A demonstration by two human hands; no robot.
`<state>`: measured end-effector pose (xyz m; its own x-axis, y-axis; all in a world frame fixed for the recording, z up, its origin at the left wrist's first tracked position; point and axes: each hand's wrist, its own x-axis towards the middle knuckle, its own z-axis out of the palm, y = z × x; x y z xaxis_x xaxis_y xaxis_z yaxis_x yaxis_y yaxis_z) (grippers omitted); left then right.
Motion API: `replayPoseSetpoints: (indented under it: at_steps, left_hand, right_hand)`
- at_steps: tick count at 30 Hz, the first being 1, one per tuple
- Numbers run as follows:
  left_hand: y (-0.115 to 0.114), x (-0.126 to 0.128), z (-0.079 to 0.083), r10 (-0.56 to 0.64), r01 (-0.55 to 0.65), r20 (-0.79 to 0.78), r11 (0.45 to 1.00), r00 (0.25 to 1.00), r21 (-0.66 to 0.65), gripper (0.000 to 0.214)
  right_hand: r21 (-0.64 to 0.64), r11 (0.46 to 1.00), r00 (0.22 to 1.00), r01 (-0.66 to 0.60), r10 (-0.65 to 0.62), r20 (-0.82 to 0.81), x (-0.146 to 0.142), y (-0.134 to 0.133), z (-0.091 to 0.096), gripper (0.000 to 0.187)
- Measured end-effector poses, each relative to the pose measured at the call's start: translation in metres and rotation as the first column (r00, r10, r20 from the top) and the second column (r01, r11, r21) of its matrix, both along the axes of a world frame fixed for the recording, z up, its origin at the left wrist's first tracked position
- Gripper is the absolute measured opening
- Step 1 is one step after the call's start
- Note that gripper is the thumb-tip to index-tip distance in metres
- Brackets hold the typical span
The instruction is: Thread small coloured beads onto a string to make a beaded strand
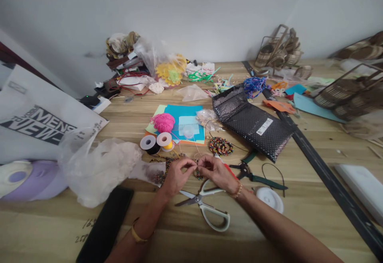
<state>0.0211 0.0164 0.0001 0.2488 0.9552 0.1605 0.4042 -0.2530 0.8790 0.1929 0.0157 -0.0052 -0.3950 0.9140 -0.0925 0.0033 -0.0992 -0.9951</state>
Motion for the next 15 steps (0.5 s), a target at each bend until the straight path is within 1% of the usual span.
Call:
replayPoseSetpoints:
  at_steps: [5,8,11,15]
  left_hand:
    - [-0.0002,0.0006,0.0017,0.008,-0.006,0.026,0.998,1.000,-0.068,0.010]
    - [0.0000,0.0011,0.0017,0.019,-0.015,0.035,0.995,0.999,-0.096,0.011]
    - [0.0005,0.0009,-0.0001,0.029,-0.026,0.035,0.996,0.999,-0.086,0.011]
    - [0.0004,-0.0001,-0.0023,0.024,-0.024,-0.001,0.999,1.000,-0.048,0.010]
  right_hand:
    - [0.143,0.989,0.995,0.028,-0.042,0.092,-0.0014,-0.0028,0.0042,0.012]
    - [0.227,0.973,0.983,0.038,-0.077,0.164,-0.0013,-0.0035,0.0050,0.008]
    - [0.249,0.968,0.975,0.025,-0.078,0.206,-0.0009,-0.0040,0.0033,0.007]
    - [0.258,0.966,0.970,0.014,-0.076,0.231,-0.0007,-0.0046,0.0015,0.004]
